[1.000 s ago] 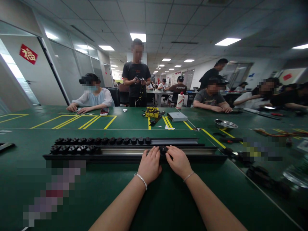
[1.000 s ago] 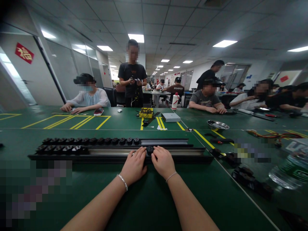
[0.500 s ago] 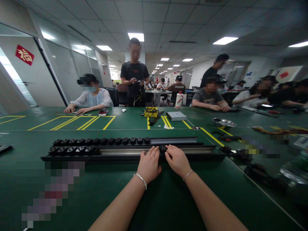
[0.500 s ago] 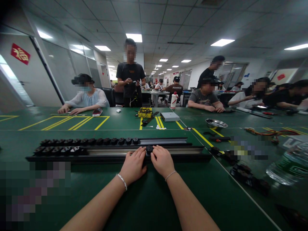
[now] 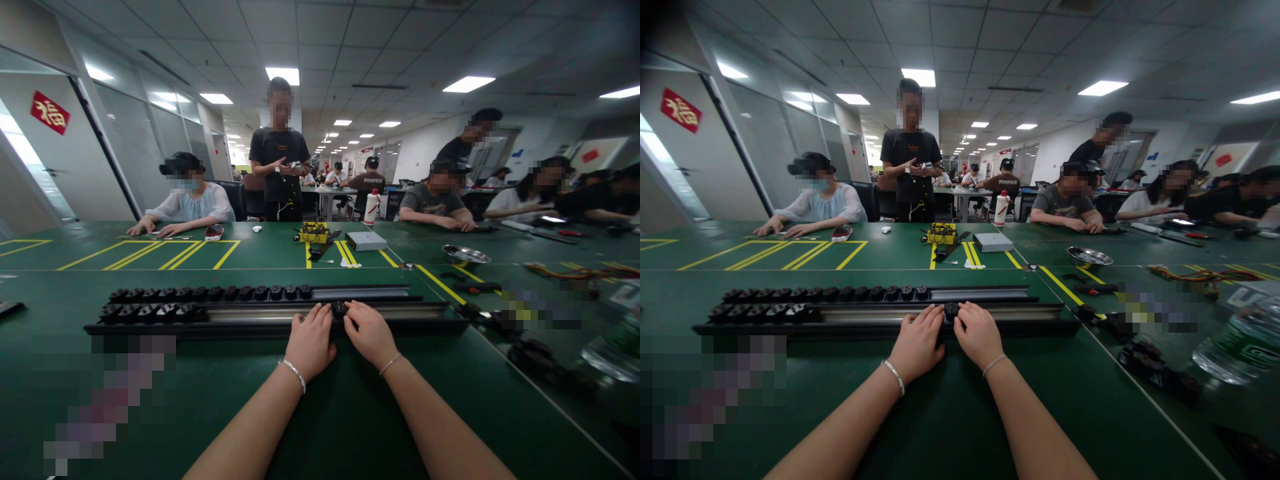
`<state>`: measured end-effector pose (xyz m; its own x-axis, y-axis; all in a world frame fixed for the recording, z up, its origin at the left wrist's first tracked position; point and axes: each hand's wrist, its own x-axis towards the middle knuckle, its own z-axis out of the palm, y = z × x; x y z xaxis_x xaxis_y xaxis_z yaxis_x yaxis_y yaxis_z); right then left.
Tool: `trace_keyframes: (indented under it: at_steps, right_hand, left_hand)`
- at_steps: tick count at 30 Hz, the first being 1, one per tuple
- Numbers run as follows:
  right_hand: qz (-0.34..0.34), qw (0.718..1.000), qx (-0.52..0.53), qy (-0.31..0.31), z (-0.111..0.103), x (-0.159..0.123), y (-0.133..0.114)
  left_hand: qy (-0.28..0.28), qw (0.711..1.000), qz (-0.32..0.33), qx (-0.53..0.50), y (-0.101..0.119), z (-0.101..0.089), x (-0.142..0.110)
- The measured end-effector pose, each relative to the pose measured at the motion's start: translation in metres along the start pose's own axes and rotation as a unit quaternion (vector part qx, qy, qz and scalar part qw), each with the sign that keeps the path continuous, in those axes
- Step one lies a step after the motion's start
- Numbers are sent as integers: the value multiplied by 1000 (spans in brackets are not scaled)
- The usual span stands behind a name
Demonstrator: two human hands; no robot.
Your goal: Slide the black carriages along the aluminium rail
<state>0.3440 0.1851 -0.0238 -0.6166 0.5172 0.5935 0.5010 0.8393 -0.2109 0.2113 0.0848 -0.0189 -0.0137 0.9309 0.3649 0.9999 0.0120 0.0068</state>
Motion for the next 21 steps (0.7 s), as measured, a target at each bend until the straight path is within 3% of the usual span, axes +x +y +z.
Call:
trace_keyframes:
  at_steps: [21]
  right_hand:
    - [-2,1000,14,-17,-6,0,7]
  left_hand:
    - [-16,1000,1,13,0,1,1]
